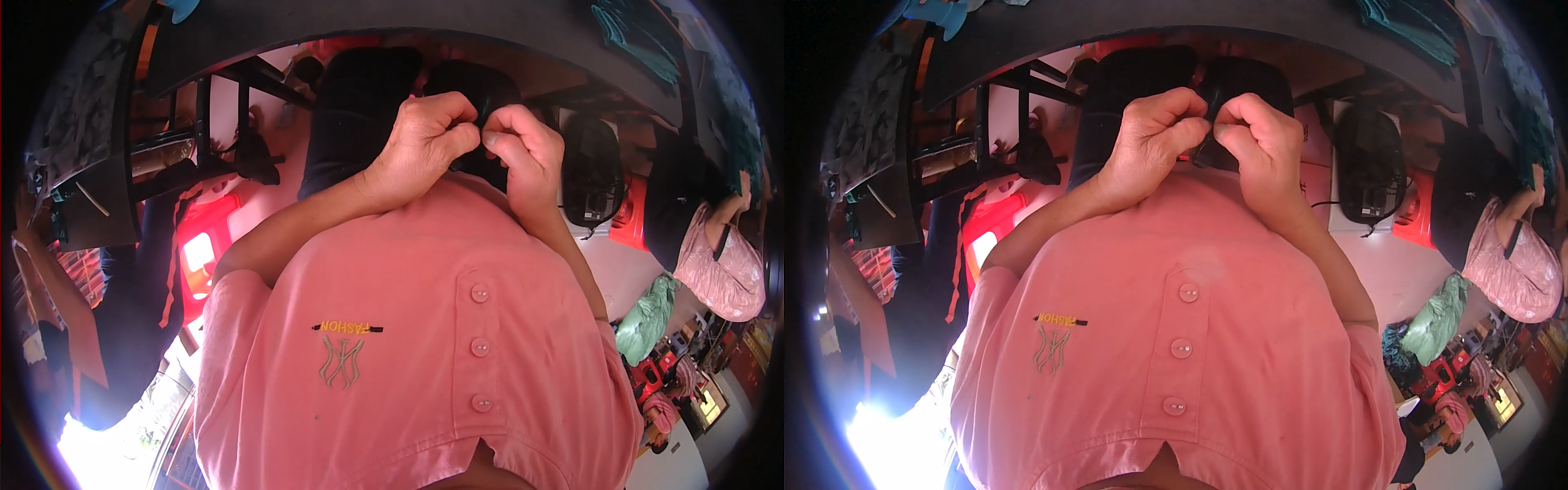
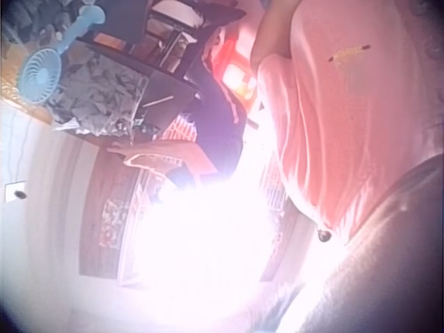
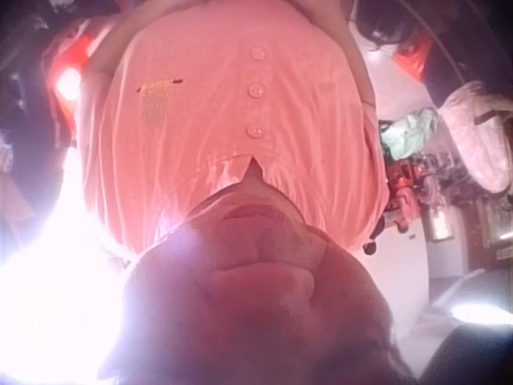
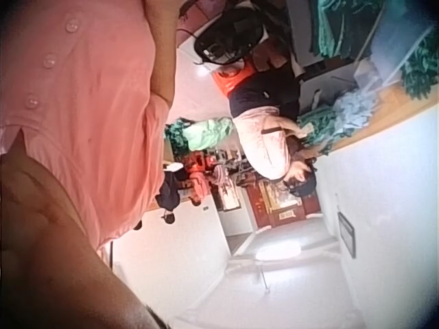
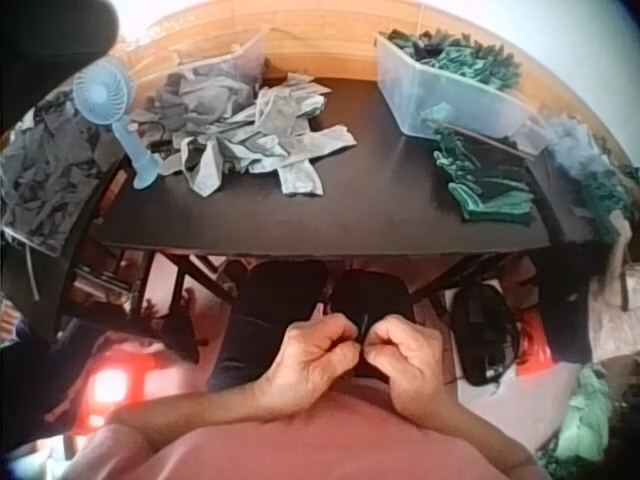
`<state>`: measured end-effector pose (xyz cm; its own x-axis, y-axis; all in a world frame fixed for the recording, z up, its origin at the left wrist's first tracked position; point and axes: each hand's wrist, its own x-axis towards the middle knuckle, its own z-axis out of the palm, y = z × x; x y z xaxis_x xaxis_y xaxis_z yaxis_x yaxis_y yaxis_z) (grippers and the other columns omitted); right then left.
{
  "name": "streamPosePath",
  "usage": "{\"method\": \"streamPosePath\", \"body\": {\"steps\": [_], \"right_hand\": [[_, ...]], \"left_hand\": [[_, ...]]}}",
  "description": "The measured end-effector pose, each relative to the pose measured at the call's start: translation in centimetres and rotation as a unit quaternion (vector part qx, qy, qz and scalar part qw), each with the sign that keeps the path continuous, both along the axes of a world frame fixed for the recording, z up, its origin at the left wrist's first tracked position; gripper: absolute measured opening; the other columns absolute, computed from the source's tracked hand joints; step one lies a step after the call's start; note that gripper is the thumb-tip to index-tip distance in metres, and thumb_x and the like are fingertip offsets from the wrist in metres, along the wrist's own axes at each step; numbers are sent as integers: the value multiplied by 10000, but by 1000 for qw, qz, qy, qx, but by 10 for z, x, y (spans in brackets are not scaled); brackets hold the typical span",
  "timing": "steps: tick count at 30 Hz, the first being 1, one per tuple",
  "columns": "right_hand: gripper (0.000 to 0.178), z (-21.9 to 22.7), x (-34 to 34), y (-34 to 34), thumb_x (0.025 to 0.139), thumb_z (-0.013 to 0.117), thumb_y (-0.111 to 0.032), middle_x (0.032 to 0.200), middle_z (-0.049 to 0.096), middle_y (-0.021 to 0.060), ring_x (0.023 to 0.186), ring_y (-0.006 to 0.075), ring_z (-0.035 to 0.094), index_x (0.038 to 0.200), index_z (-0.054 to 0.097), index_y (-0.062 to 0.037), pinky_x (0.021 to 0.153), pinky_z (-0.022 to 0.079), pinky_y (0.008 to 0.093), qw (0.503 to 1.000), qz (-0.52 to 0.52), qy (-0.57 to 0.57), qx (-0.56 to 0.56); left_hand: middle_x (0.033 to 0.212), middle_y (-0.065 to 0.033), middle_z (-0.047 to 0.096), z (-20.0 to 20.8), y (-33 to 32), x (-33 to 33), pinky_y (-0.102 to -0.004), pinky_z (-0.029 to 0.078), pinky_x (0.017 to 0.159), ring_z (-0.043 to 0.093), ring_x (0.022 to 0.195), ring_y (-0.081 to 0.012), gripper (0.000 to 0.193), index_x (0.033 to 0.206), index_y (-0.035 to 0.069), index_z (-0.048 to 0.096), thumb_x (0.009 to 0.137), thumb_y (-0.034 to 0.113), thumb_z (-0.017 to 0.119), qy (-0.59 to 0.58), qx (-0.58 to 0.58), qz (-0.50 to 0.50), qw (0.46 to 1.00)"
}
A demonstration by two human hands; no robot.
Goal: Folding and preparing fabric strips for textile production.
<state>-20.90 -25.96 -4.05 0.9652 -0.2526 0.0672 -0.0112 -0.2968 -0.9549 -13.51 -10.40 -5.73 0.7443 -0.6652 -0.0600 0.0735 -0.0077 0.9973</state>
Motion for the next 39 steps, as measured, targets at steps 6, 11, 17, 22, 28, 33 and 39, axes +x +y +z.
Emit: {"method": "streamPosePath", "body": {"steps": [6, 11, 17, 22, 28, 33, 39], "right_hand": [[148, 6, -5, -4, 836, 633, -165, 639, 568, 30, 537, 103, 497, 762, 628, -36, 498, 355, 238, 979, -49, 134, 149], [345, 23, 2, -14, 923, 594, -312, 614, 551, 67, 498, 134, 499, 803, 623, 9, 463, 361, 259, 907, 3, 251, 339], [164, 9, -3, -15, 836, 658, -187, 631, 584, 26, 512, 88, 520, 797, 640, -28, 468, 350, 229, 964, -29, 176, 196], [130, 3, -10, -9, 855, 642, -162, 673, 589, 9, 593, 65, 519, 817, 614, -41, 505, 343, 217, 990, 14, 116, 77], [148, -2, -11, -23, 858, 637, -170, 708, 607, 19, 615, 77, 537, 840, 603, -28, 524, 375, 224, 987, 89, 129, 41], [139, -3, -14, -18, 850, 627, -107, 661, 553, 26, 607, 86, 493, 814, 540, -4, 545, 393, 258, 990, 70, 119, 32], [95, -6, -15, -20, 868, 620, -116, 732, 618, 38, 623, 105, 556, 894, 585, -31, 537, 400, 235, 991, 38, 121, 47]], "left_hand": [[708, -15, 547, 5, 5, 3, -247, 398, 545, 489, 641, -70, 63, 905, -5, 587, 848, 21, 582, -2, -4, 32, 999], [735, -66, 540, -7, -6, 5, -298, 430, 556, 522, 663, -119, 50, 844, -19, 590, 805, 11, 599, -311, -62, 30, 948], [807, -40, 565, -2, -4, 7, -263, 437, 582, 521, 670, -120, 151, 991, -6, 622, 852, 54, 615, -126, -63, 0, 990], [845, -55, 629, 2, -13, 12, -243, 482, 592, 591, 710, -119, 274, 1053, -10, 635, 826, 131, 695, 254, -2, 30, 967], [889, -78, 655, -13, -29, 27, -284, 474, 607, 616, 778, -168, 303, 1010, -8, 651, 741, 100, 742, 326, -66, -34, 943], [935, -92, 628, -27, -31, 26, -332, 480, 694, 604, 837, -206, 236, 983, 5, 616, 753, 0, 665, 389, -100, -11, 916], [834, -101, 622, -36, -21, 23, -334, 459, 627, 613, 739, -226, 253, 970, 33, 582, 747, -67, 646, 458, -167, 22, 873]]}}
